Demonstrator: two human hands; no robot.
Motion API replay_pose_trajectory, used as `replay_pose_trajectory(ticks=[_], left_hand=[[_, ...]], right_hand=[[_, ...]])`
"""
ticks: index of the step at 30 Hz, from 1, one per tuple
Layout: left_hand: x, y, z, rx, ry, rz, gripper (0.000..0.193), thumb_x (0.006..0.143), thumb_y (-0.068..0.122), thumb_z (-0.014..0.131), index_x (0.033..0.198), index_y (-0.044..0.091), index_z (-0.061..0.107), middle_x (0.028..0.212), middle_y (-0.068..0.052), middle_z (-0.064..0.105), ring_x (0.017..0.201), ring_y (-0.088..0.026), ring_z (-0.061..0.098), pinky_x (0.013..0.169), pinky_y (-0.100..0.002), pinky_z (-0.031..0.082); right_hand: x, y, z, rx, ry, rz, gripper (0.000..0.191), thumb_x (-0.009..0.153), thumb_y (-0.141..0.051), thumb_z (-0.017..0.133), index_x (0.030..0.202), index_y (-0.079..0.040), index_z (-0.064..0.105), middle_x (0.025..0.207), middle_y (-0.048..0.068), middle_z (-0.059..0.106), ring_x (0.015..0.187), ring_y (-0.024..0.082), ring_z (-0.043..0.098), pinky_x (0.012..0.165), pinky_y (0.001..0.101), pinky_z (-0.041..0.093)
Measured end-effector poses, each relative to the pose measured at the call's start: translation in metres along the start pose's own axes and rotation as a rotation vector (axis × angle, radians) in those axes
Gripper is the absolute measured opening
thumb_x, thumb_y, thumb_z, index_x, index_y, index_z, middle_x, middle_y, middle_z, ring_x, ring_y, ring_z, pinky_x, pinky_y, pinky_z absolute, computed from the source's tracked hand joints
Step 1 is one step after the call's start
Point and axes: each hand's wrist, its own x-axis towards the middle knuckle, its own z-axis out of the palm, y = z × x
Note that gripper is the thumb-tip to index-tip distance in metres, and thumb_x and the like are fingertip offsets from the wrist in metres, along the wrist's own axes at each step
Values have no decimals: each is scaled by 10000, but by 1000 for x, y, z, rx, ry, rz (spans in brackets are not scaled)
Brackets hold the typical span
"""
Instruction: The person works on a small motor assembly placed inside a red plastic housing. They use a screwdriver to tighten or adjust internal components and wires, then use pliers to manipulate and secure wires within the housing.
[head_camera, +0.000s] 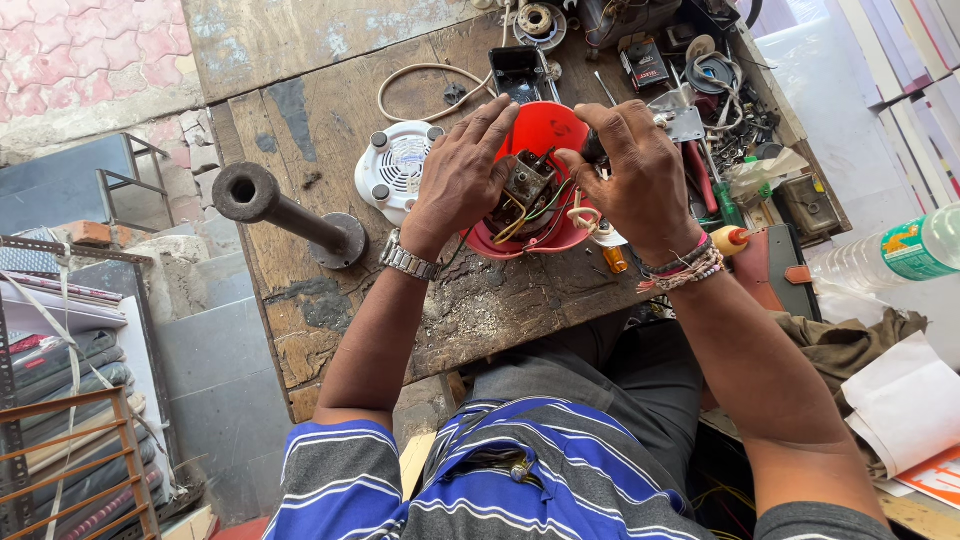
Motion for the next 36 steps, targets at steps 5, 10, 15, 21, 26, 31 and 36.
replay_pose_trajectory(ticks=[5,10,15,21,26,31,36], left_hand=[[0,1,-2,-3,5,1,636,986,334,666,1548,138,440,1589,-92,458,1422,-292,480,1097,-448,451],[1,0,-1,-1,5,-4,630,994,337,666,1549,142,439,1590,-94,453,1423,-292,477,1090,-449,450],[0,1,-2,-9,-4,-4,638,982,319,681,1544,136,440,1590,-101,445,1420,-300,470,1069,-450,448],[3,8,-11,-36,15,23,679,927,253,702,1537,98,446,1582,-112,455,1419,-315,468,1058,-469,449],[8,10,-12,-19,8,22,659,937,261,678,1528,86,447,1580,-122,454,1422,-314,461,1092,-466,434],[12,-3,-4,-18,-44,1,630,959,288,653,1525,100,452,1597,-119,437,1431,-314,450,1132,-470,406],[17,-4,-1,-14,-52,16,606,967,298,661,1510,103,475,1611,-111,417,1446,-335,434,1137,-466,388]], right_hand=[[0,-1,0,-45,-11,1,515,962,-283,867,1341,-74,587,1103,121,623,889,258,681,719,377,575],[3,-11,-1,-98,-14,-16,638,925,-394,865,1394,-71,578,1099,106,627,884,249,677,715,376,574],[6,-16,-5,-149,-24,-49,644,894,-449,818,1389,-92,612,1099,94,643,889,269,683,717,375,574],[10,-4,10,651,107,77,148,1186,-125,574,1112,-49,677,1100,46,663,974,173,632,880,293,516],[2,0,45,1025,339,445,155,1035,-55,528,1005,-16,675,766,-3,612,664,53,545,595,215,429],[1,12,71,1091,383,355,169,990,-81,550,904,-2,672,705,-1,598,591,57,524,528,229,412],[23,52,63,1410,-179,273,190,907,-124,619,826,37,679,636,8,590,510,51,483,448,229,369]])
